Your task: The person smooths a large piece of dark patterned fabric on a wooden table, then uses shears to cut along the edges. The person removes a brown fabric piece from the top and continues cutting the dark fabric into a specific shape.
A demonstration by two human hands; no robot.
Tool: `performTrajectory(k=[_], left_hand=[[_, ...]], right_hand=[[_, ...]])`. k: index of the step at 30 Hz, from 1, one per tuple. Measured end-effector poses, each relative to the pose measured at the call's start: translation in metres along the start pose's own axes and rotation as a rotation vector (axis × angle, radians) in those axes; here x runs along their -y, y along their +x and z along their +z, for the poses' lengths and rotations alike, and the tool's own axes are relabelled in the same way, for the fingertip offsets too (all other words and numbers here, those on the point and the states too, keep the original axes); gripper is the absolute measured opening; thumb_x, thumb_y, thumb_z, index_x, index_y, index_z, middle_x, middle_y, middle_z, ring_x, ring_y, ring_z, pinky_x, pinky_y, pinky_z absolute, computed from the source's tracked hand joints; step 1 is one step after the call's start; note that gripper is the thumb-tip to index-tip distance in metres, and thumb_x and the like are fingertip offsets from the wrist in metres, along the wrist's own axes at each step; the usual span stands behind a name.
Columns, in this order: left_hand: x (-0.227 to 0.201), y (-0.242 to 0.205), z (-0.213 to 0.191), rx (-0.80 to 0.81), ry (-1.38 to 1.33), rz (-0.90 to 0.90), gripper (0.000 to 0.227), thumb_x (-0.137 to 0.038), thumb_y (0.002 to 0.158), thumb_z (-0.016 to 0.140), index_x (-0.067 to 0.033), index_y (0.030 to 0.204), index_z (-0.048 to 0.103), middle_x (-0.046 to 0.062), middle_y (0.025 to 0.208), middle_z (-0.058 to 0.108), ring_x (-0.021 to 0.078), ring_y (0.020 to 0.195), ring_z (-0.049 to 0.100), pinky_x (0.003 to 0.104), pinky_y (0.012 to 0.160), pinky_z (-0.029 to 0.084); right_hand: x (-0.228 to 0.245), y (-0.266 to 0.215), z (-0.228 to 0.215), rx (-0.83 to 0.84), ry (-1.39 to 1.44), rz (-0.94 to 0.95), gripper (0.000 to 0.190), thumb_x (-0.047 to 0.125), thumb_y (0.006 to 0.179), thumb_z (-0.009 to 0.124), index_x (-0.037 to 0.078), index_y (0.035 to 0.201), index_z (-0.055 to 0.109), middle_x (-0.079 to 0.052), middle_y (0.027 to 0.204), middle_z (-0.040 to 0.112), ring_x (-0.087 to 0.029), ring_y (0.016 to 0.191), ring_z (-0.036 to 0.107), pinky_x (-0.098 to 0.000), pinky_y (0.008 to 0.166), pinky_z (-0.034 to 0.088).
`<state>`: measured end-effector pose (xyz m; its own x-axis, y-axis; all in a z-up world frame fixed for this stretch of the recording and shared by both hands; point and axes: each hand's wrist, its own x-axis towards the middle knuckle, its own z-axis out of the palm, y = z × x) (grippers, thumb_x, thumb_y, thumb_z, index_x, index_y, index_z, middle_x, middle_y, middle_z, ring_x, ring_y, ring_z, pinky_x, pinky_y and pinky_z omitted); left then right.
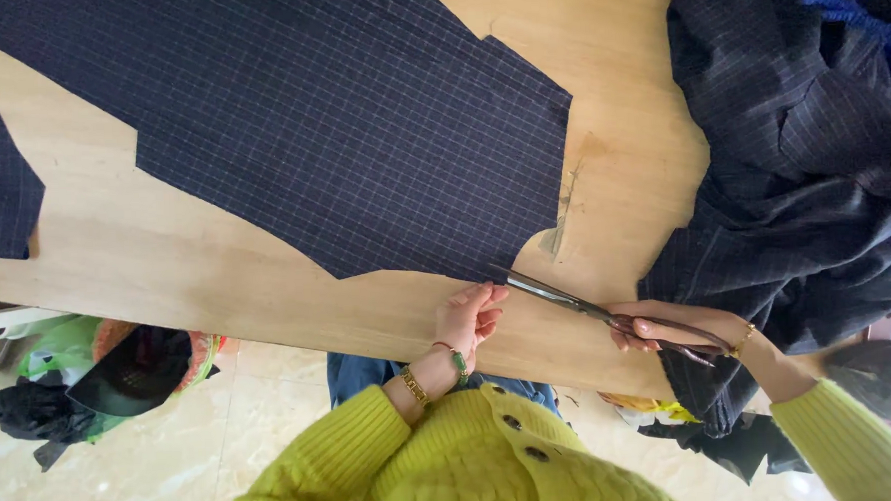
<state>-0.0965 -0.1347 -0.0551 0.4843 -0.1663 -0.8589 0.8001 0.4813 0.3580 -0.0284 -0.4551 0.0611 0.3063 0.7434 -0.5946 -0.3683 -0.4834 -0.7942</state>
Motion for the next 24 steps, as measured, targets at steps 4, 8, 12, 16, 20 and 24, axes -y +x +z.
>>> performTrajectory(k=[4, 8, 12, 16, 20, 24], left_hand=[[0.002, 0.002, -0.003, 0.022, -0.019, 0.004, 0.013, -0.035, 0.095, 0.068, -0.0293, 0.107, 0.069, -0.003, 0.113, 0.079, 0.0085, 0.079, 0.072, 0.019, 0.065, 0.054], [-0.006, -0.010, 0.001, 0.006, -0.032, -0.005, 0.011, -0.035, 0.094, 0.069, -0.0303, 0.104, 0.069, -0.004, 0.111, 0.079, 0.0103, 0.085, 0.073, 0.021, 0.070, 0.053], [-0.006, -0.010, 0.001, 0.000, -0.047, 0.002, 0.012, -0.034, 0.093, 0.071, -0.0294, 0.104, 0.070, -0.002, 0.110, 0.080, 0.0117, 0.086, 0.074, 0.021, 0.070, 0.053], [-0.003, -0.005, 0.000, 0.008, -0.054, 0.003, 0.012, -0.034, 0.093, 0.071, -0.0294, 0.103, 0.070, -0.002, 0.109, 0.080, 0.0105, 0.086, 0.074, 0.020, 0.070, 0.054], [-0.005, -0.008, 0.001, 0.018, -0.056, 0.001, 0.014, -0.035, 0.093, 0.071, -0.0281, 0.105, 0.070, -0.002, 0.109, 0.079, 0.0102, 0.088, 0.074, 0.020, 0.072, 0.054], [-0.004, -0.008, 0.000, 0.022, -0.046, 0.008, 0.015, -0.035, 0.093, 0.072, -0.0268, 0.106, 0.070, -0.002, 0.110, 0.079, 0.0103, 0.088, 0.074, 0.020, 0.072, 0.054]], right_hand=[[0.071, 0.013, 0.006, 0.155, -0.011, -0.075, 0.063, 0.062, 0.098, 0.042, 0.003, 0.102, 0.065, -0.004, 0.075, 0.054, -0.018, 0.069, 0.054, -0.0300, 0.062, 0.045], [0.033, 0.024, -0.007, 0.181, -0.011, -0.113, 0.051, 0.053, 0.102, 0.044, 0.005, 0.098, 0.060, -0.006, 0.073, 0.057, -0.019, 0.067, 0.059, -0.0289, 0.062, 0.047], [0.046, 0.025, -0.002, 0.160, 0.013, -0.115, 0.053, 0.056, 0.100, 0.049, 0.005, 0.096, 0.059, -0.003, 0.074, 0.055, -0.016, 0.067, 0.057, -0.0279, 0.061, 0.047], [0.025, 0.029, -0.001, 0.122, 0.030, -0.100, 0.055, 0.063, 0.096, 0.052, 0.008, 0.095, 0.058, -0.003, 0.079, 0.055, -0.014, 0.067, 0.055, -0.0265, 0.057, 0.046], [0.014, 0.030, 0.002, 0.101, 0.053, -0.094, 0.052, 0.062, 0.097, 0.054, 0.011, 0.087, 0.053, 0.002, 0.072, 0.050, -0.009, 0.059, 0.053, -0.0227, 0.053, 0.045], [0.019, 0.029, 0.006, 0.098, 0.070, -0.070, 0.051, 0.059, 0.100, 0.052, 0.010, 0.085, 0.050, 0.002, 0.070, 0.048, -0.009, 0.056, 0.050, -0.0228, 0.049, 0.042]])
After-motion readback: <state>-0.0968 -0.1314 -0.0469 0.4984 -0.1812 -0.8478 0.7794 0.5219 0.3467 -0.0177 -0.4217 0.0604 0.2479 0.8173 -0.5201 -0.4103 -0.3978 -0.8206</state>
